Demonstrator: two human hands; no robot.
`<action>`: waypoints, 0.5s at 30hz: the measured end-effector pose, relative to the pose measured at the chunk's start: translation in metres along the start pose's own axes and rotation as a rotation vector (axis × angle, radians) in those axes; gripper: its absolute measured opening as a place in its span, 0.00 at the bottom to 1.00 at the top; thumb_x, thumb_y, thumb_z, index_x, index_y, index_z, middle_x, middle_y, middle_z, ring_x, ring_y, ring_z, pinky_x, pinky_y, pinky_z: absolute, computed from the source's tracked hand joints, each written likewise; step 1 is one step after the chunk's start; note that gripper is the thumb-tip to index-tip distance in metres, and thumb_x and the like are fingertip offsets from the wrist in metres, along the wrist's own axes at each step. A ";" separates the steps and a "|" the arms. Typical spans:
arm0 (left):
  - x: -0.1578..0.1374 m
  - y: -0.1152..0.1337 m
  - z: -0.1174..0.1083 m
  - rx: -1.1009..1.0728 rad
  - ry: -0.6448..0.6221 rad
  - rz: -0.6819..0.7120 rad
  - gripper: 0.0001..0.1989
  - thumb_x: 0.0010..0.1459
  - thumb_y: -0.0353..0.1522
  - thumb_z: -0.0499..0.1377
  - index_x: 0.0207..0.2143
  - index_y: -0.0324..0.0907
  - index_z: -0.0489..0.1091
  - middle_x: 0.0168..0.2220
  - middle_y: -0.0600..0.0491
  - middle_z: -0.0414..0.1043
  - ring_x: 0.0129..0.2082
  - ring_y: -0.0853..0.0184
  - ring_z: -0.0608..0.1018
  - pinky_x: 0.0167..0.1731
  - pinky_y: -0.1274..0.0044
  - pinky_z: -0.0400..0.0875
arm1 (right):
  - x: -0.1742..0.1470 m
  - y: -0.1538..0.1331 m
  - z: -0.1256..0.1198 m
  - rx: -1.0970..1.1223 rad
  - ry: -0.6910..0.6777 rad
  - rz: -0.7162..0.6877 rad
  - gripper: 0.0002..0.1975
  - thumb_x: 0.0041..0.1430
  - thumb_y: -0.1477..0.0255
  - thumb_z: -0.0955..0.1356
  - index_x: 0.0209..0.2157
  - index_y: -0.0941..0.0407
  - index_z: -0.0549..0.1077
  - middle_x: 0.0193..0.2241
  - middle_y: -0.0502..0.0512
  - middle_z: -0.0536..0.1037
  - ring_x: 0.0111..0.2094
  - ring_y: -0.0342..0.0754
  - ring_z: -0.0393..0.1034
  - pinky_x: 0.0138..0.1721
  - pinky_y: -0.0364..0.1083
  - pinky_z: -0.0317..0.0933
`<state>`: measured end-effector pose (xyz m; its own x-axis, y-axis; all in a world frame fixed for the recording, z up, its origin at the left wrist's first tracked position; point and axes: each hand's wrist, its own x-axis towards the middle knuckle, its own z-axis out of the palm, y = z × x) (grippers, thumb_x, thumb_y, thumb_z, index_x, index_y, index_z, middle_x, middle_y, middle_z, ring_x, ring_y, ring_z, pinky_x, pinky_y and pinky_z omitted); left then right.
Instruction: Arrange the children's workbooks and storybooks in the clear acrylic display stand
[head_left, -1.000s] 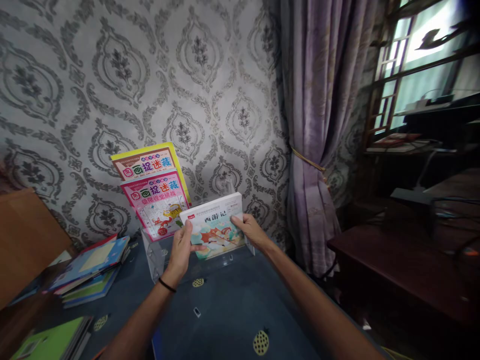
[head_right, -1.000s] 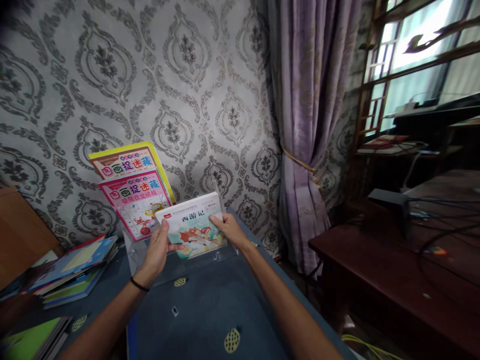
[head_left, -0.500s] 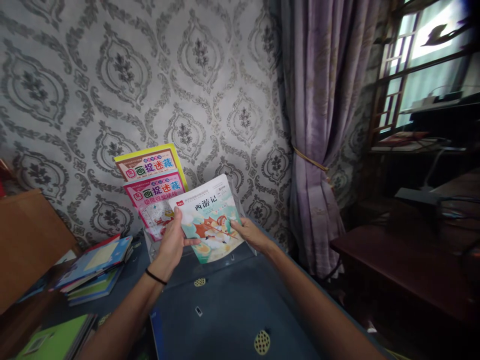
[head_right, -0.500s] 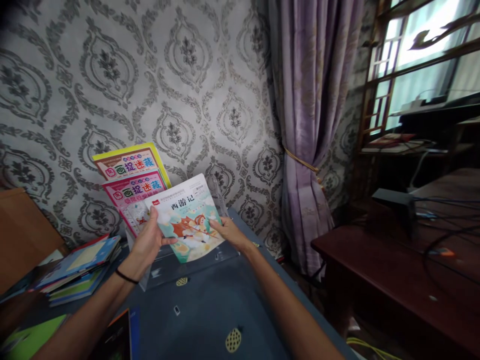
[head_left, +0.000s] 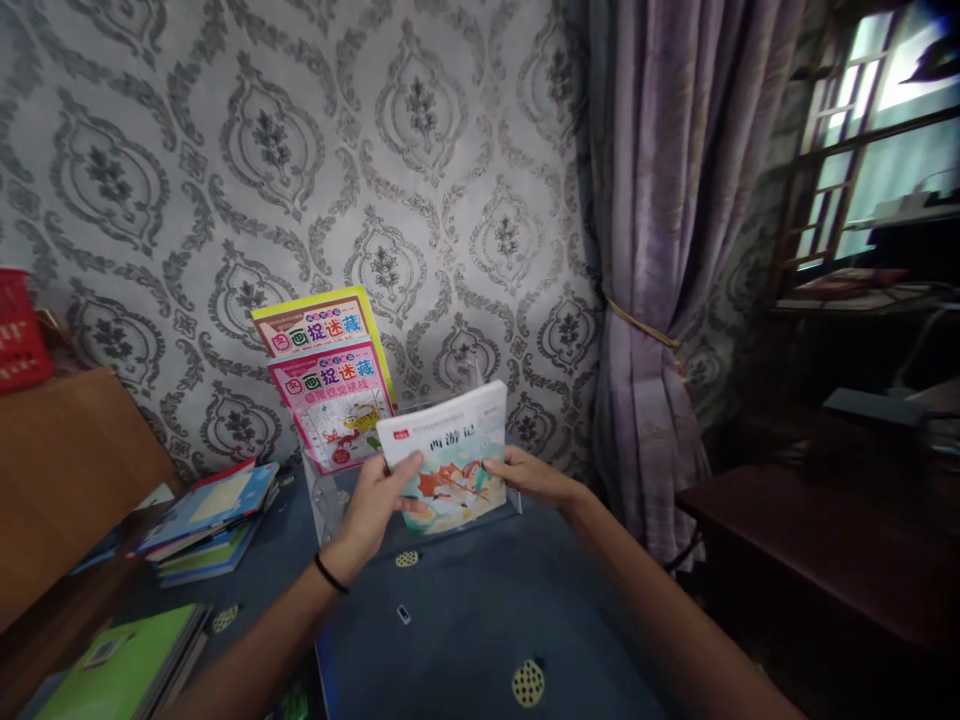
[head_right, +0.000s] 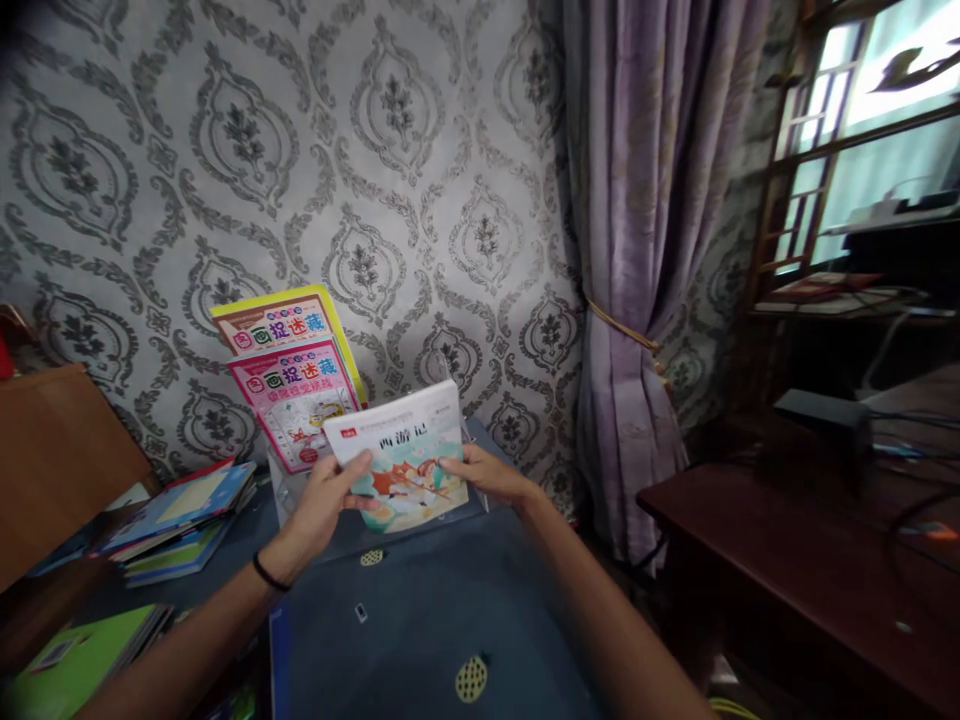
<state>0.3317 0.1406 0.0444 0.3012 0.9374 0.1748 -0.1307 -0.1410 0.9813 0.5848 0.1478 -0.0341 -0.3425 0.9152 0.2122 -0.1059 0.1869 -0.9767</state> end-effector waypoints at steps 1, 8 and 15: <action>-0.004 -0.005 0.000 0.016 -0.034 -0.009 0.27 0.44 0.45 0.73 0.43 0.37 0.78 0.43 0.44 0.80 0.39 0.58 0.81 0.20 0.79 0.78 | -0.005 0.000 -0.003 -0.022 -0.034 0.008 0.30 0.52 0.48 0.73 0.42 0.60 0.79 0.40 0.61 0.83 0.43 0.55 0.78 0.55 0.58 0.65; -0.017 -0.018 0.010 0.063 -0.170 -0.071 0.33 0.43 0.50 0.71 0.45 0.37 0.77 0.44 0.43 0.80 0.39 0.56 0.81 0.24 0.76 0.79 | -0.042 -0.004 -0.006 -0.090 -0.059 0.078 0.28 0.55 0.51 0.73 0.45 0.61 0.79 0.43 0.63 0.82 0.46 0.57 0.77 0.58 0.62 0.62; -0.013 -0.014 0.021 0.007 -0.162 -0.050 0.18 0.49 0.45 0.70 0.39 0.45 0.80 0.39 0.49 0.81 0.37 0.57 0.81 0.22 0.77 0.79 | -0.053 -0.029 -0.007 -0.205 0.016 0.073 0.22 0.56 0.53 0.72 0.39 0.58 0.82 0.34 0.58 0.83 0.35 0.53 0.78 0.42 0.53 0.73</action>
<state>0.3492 0.1235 0.0298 0.4556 0.8797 0.1363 -0.1054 -0.0987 0.9895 0.6130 0.0964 -0.0177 -0.3269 0.9343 0.1419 0.1112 0.1871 -0.9760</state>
